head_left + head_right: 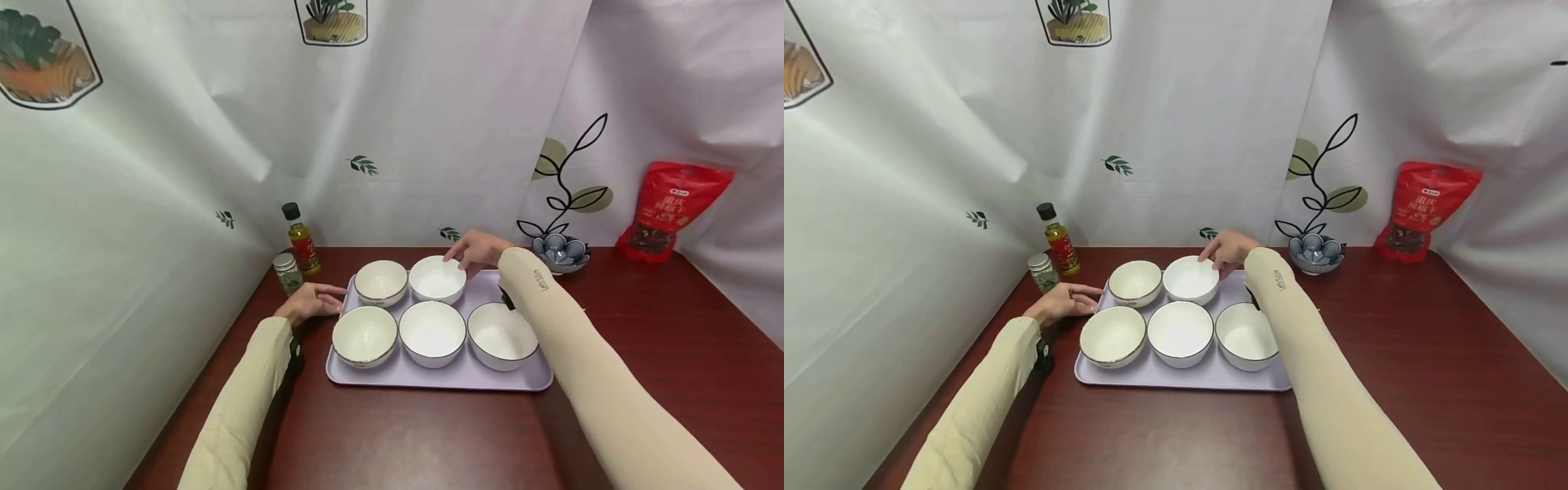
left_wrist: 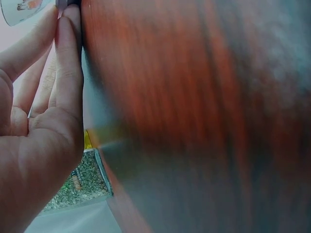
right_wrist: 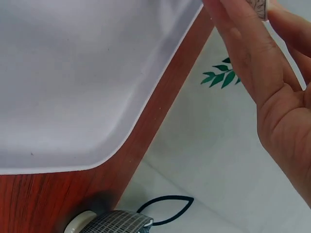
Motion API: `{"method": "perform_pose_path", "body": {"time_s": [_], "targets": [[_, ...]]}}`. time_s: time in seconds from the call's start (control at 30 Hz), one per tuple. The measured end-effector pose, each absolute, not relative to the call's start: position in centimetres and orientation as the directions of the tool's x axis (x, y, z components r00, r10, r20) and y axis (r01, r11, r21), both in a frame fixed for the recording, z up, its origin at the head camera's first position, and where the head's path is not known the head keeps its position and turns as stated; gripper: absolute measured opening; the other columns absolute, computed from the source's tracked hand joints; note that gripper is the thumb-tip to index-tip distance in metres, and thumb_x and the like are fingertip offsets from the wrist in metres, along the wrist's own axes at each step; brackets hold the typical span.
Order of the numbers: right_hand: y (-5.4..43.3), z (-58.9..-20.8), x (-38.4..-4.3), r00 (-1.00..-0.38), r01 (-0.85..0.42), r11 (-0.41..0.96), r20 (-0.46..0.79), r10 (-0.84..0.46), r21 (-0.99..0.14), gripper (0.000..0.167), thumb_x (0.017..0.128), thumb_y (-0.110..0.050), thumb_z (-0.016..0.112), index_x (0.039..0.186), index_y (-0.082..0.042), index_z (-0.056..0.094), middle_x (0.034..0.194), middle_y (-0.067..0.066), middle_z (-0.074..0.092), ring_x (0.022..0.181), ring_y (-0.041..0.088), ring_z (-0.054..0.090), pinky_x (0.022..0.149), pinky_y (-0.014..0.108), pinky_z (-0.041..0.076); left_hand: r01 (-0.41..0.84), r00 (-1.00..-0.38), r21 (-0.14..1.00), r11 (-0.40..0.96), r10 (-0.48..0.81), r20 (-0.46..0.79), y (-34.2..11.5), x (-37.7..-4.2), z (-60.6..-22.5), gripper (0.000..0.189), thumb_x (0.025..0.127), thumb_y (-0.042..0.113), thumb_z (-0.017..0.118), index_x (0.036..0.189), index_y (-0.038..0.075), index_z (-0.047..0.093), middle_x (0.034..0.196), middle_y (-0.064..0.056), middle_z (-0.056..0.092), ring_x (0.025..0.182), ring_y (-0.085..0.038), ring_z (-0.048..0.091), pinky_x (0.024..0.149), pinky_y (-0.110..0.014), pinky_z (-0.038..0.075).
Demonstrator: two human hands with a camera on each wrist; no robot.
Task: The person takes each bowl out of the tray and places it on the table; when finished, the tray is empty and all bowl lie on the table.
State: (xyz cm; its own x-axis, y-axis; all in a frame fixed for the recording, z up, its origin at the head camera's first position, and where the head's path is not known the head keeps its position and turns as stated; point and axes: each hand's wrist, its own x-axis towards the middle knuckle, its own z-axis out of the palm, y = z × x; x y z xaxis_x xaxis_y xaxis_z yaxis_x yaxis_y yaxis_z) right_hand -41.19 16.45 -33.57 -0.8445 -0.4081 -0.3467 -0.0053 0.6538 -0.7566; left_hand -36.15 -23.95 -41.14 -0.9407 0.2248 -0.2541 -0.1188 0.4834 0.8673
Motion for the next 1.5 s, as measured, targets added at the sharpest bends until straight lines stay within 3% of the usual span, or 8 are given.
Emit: {"method": "perform_pose_path", "body": {"time_s": [0.13, 0.37, 0.67, 0.9, 1.13, 1.23, 1.33, 1.5], "targets": [[17.2, -33.4, -41.0, -0.853, 0.022, 0.603, -0.329, -0.405, -0.798, 0.044, 0.088, 0.014, 0.058, 0.131, 0.005, 0.063, 0.131, 0.025, 0.058, 0.085, 0.016, 0.068, 0.08, 0.035, 0.061, -0.117, -0.941, 0.864, 0.49, 0.222, -0.254, -23.8, -36.0, -41.2, 0.048, 0.089, 0.0, 0.072, 0.136, 0.0, 0.062, 0.095, -0.008, 0.079, 0.083, -0.005, 0.069, 0.076, -0.021, 0.056], [18.7, -33.1, -40.0, -0.877, -0.046, 0.583, -0.247, -0.413, -0.811, 0.045, 0.086, 0.011, 0.058, 0.131, 0.007, 0.062, 0.134, 0.027, 0.057, 0.081, 0.013, 0.067, 0.075, 0.033, 0.061, -0.127, -0.943, 0.844, 0.521, 0.201, -0.265, -23.9, -35.7, -41.5, 0.047, 0.088, 0.002, 0.073, 0.134, 0.004, 0.064, 0.094, -0.006, 0.079, 0.084, -0.006, 0.07, 0.076, -0.021, 0.055], [23.1, -32.5, -38.4, -0.922, -0.035, 0.545, -0.183, -0.341, -0.837, 0.046, 0.089, 0.005, 0.055, 0.135, 0.006, 0.059, 0.14, 0.027, 0.056, 0.081, 0.009, 0.067, 0.076, 0.029, 0.06, -0.13, -0.942, 0.864, 0.487, 0.211, -0.261, -24.2, -35.4, -41.8, 0.049, 0.089, -0.001, 0.071, 0.137, 0.0, 0.06, 0.095, -0.009, 0.079, 0.082, -0.006, 0.07, 0.077, -0.022, 0.056], [28.0, -32.7, -36.7, -0.958, 0.013, 0.546, -0.166, -0.232, -0.838, 0.048, 0.088, 0.002, 0.055, 0.136, 0.004, 0.06, 0.112, 0.009, 0.068, 0.075, 0.008, 0.067, 0.074, 0.032, 0.061, -0.126, -0.944, 0.854, 0.505, 0.204, -0.26, -24.1, -35.2, -42.4, 0.048, 0.088, -0.002, 0.071, 0.136, 0.0, 0.061, 0.095, -0.008, 0.079, 0.084, -0.006, 0.069, 0.076, -0.021, 0.056], [32.9, -34.0, -34.4, -0.978, 0.043, 0.494, -0.139, -0.158, -0.868, 0.049, 0.093, -0.005, 0.061, 0.141, 0.006, 0.053, 0.111, 0.0, 0.066, 0.079, 0.007, 0.069, 0.079, 0.037, 0.061, -0.122, -0.943, 0.852, 0.509, 0.208, -0.26, -24.0, -35.3, -42.2, 0.049, 0.088, -0.002, 0.071, 0.136, 0.0, 0.061, 0.096, -0.009, 0.079, 0.084, -0.005, 0.069, 0.076, -0.021, 0.056], [35.0, -34.7, -33.3, -0.98, 0.065, 0.449, -0.142, -0.141, -0.891, 0.038, 0.094, -0.006, 0.063, 0.131, -0.008, 0.066, 0.099, -0.012, 0.07, 0.078, 0.008, 0.071, 0.078, 0.037, 0.061, -0.124, -0.943, 0.852, 0.509, 0.206, -0.26, -24.0, -35.2, -42.2, 0.049, 0.088, -0.002, 0.072, 0.135, 0.0, 0.062, 0.096, -0.009, 0.079, 0.084, -0.006, 0.069, 0.076, -0.022, 0.056], [37.0, -35.4, -32.2, -0.982, 0.088, 0.408, -0.149, -0.12, -0.909, 0.027, 0.094, -0.008, 0.065, 0.108, -0.028, 0.076, 0.089, -0.025, 0.071, 0.074, 0.009, 0.073, 0.075, 0.035, 0.062, -0.127, -0.942, 0.85, 0.511, 0.206, -0.264, -23.9, -35.1, -42.2, 0.049, 0.088, -0.001, 0.072, 0.135, 0.001, 0.062, 0.096, -0.01, 0.079, 0.084, -0.006, 0.069, 0.077, -0.022, 0.056], [40.0, -36.5, -30.9, -0.982, 0.124, 0.408, -0.171, -0.08, -0.904, 0.034, 0.097, -0.013, 0.063, 0.089, -0.045, 0.074, 0.087, -0.029, 0.07, 0.075, 0.009, 0.074, 0.076, 0.036, 0.061, -0.138, -0.941, 0.852, 0.504, 0.202, -0.272, -23.9, -35.1, -42.3, 0.049, 0.088, -0.002, 0.071, 0.136, 0.0, 0.061, 0.097, -0.011, 0.079, 0.084, -0.007, 0.07, 0.077, -0.023, 0.057]]}}
